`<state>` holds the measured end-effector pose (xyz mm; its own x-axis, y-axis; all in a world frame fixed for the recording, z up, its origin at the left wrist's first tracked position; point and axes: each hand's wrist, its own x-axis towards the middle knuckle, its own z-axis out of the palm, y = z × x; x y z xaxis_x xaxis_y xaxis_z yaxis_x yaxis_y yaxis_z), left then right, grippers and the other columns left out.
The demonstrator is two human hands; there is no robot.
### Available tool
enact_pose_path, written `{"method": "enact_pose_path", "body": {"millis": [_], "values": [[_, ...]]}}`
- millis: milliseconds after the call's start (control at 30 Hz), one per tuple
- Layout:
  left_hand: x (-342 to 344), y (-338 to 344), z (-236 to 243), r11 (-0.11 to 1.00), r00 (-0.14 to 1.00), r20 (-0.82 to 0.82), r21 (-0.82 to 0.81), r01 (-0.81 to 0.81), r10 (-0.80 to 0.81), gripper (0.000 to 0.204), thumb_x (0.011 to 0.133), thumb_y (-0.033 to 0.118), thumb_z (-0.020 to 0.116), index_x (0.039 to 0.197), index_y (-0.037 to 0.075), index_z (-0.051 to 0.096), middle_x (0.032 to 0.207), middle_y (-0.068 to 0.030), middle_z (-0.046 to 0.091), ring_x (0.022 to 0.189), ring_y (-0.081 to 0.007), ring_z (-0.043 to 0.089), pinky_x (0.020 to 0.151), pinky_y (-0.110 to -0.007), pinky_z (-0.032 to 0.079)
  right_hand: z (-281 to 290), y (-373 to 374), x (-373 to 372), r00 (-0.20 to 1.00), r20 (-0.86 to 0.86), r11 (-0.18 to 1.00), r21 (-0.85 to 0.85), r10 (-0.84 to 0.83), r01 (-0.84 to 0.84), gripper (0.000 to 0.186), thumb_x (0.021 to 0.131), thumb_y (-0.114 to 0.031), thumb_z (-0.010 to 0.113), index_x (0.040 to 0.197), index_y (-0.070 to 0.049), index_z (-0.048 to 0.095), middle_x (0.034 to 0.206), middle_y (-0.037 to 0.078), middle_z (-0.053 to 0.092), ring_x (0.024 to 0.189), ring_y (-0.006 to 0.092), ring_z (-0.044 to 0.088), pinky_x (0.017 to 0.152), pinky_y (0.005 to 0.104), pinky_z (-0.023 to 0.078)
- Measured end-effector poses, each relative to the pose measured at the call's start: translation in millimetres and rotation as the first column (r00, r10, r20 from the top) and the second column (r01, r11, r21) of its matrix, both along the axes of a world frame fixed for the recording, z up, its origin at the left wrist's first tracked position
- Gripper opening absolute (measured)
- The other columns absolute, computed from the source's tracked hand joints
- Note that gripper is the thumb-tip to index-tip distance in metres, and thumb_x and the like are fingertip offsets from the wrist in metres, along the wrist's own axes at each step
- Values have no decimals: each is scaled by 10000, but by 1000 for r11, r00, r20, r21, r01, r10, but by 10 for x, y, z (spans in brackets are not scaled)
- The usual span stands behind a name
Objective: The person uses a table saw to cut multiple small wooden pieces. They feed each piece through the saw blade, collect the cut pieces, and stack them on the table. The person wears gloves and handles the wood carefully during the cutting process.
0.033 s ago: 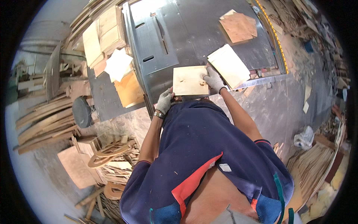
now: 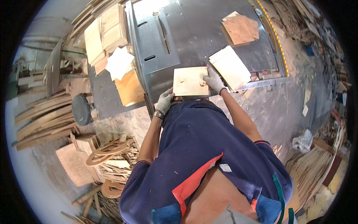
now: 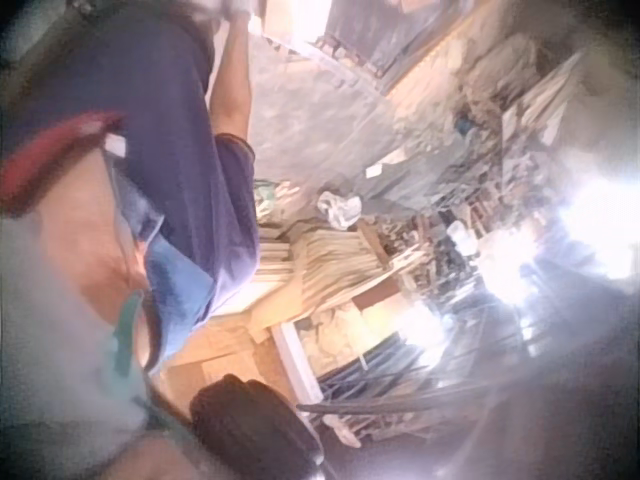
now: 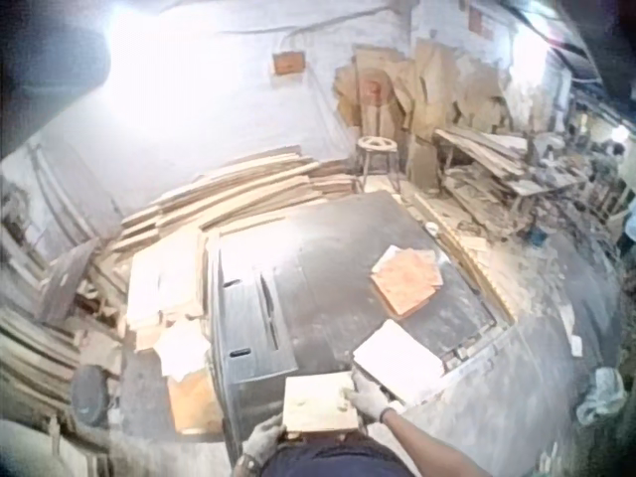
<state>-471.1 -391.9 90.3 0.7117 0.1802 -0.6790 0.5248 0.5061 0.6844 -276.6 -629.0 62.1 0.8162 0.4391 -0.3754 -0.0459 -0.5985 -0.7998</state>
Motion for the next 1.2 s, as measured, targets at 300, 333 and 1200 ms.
{"method": "enact_pose_path", "body": {"millis": [300,333,1200], "values": [[-371,157,-323,968,974,172,177,-175,145,459,1012,73,560,1457,-11,484,1157,-43,675,927,-114,638,835,-269,527,91,578,166,961,231,989,-20,149,-148,657,909,-301,663,1466,-58,412,1045,247,683,970,377,671,813,449,527],[-313,157,-204,953,957,207,179,-243,205,453,1011,78,564,1451,-3,497,1137,-37,680,909,-115,639,828,-274,528,67,624,162,961,263,987,113,85,-118,696,900,-315,668,1492,-67,399,1144,290,675,1085,436,653,906,471,514],[322,753,-548,-208,776,-491,871,446,-395,789,804,292,757,1463,10,428,1518,-236,426,1397,-439,415,1099,-466,418,-288,957,-273,798,-6,791,-125,603,-599,833,833,-171,572,1583,-134,210,989,308,670,809,377,695,725,464,532]]}}
